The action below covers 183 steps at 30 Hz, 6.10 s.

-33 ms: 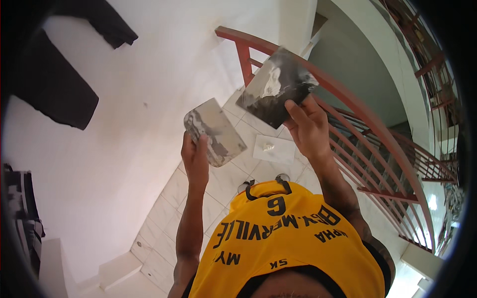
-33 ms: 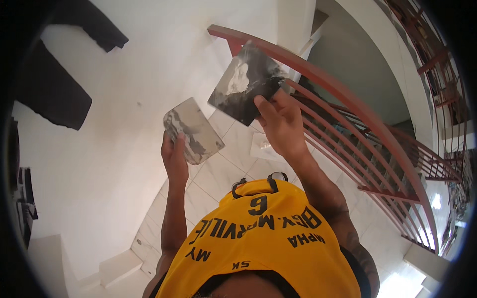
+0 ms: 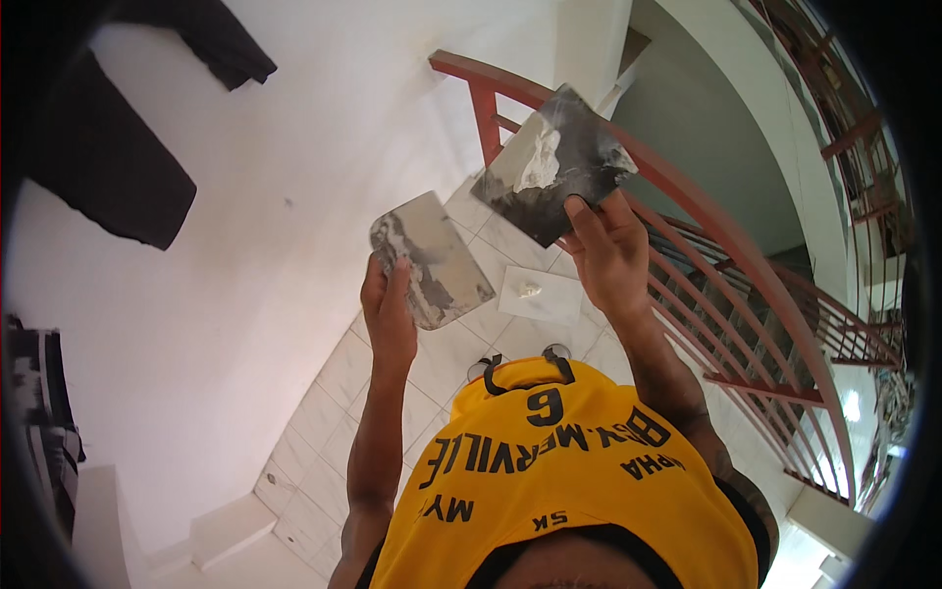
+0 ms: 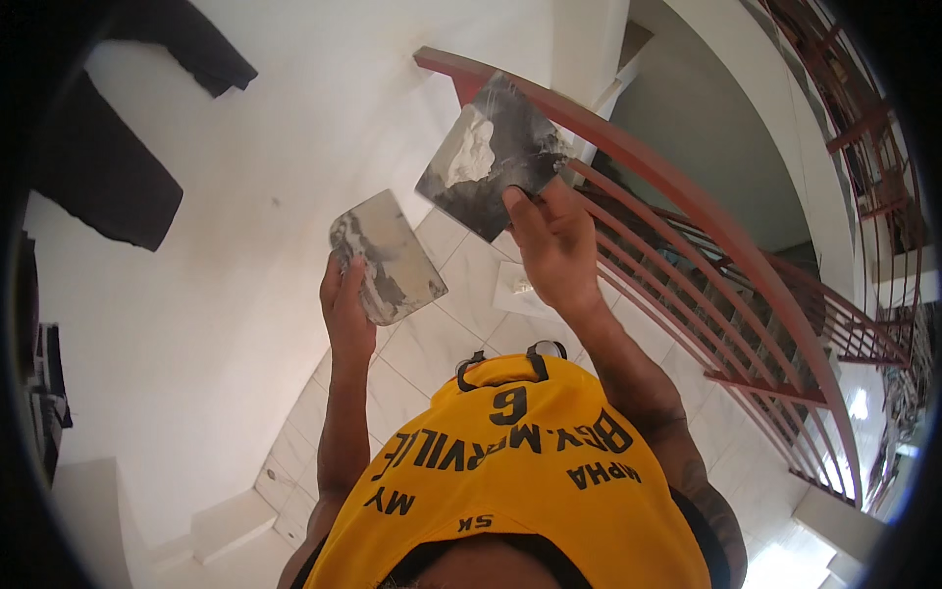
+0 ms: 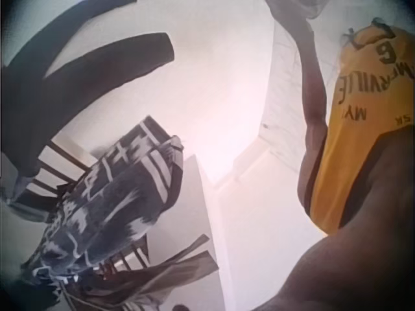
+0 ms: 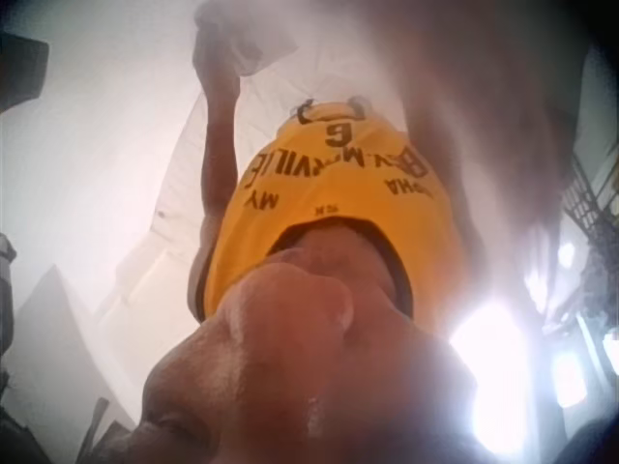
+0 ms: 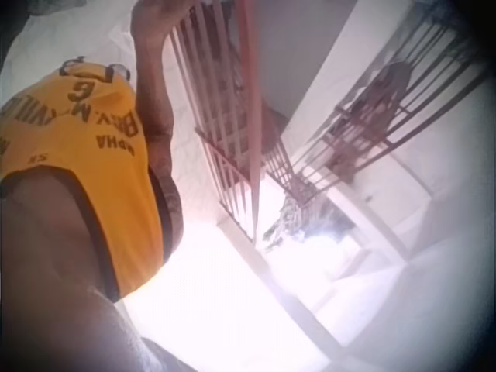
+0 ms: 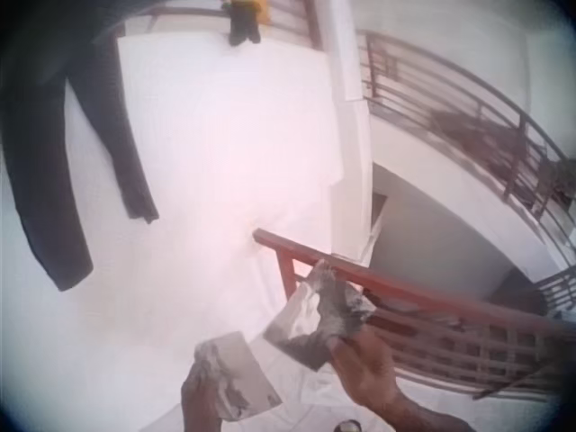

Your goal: The person applies a white substance to a wall using a putty knife and a metal plate, spreading and smoothing the material across the surface.

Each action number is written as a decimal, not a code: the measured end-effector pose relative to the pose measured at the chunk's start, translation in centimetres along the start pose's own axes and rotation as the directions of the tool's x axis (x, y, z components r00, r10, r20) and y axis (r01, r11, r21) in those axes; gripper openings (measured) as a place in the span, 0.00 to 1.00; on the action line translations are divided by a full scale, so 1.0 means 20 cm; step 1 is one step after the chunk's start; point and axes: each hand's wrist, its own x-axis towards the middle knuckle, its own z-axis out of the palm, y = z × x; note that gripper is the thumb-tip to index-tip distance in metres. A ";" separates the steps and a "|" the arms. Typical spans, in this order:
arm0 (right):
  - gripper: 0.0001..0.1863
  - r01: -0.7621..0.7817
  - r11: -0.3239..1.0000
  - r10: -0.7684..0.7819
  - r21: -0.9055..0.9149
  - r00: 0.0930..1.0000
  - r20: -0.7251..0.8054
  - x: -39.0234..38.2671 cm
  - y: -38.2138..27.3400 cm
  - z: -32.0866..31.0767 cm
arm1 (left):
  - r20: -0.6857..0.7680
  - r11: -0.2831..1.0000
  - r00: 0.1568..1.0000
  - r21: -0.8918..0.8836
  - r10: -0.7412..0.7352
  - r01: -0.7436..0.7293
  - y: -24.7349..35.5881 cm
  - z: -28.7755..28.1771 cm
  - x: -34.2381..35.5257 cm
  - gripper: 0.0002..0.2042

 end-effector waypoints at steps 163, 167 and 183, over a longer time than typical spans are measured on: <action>0.14 -0.277 0.747 0.026 -0.605 0.921 -0.390 1.23 0.86 0.60 | 0.199 0.906 0.885 0.049 -0.422 0.421 0.64 -0.70 0.57 0.20; 0.13 -0.230 0.646 -0.069 -0.728 0.932 -0.356 1.18 0.85 0.70 | 0.179 0.913 0.896 0.056 -0.407 0.403 0.66 -0.67 0.57 0.19; 0.12 0.196 0.690 -0.448 -0.697 0.872 -0.199 0.77 1.14 0.89 | 0.220 0.875 0.853 0.011 -0.474 0.484 0.69 -0.70 0.62 0.20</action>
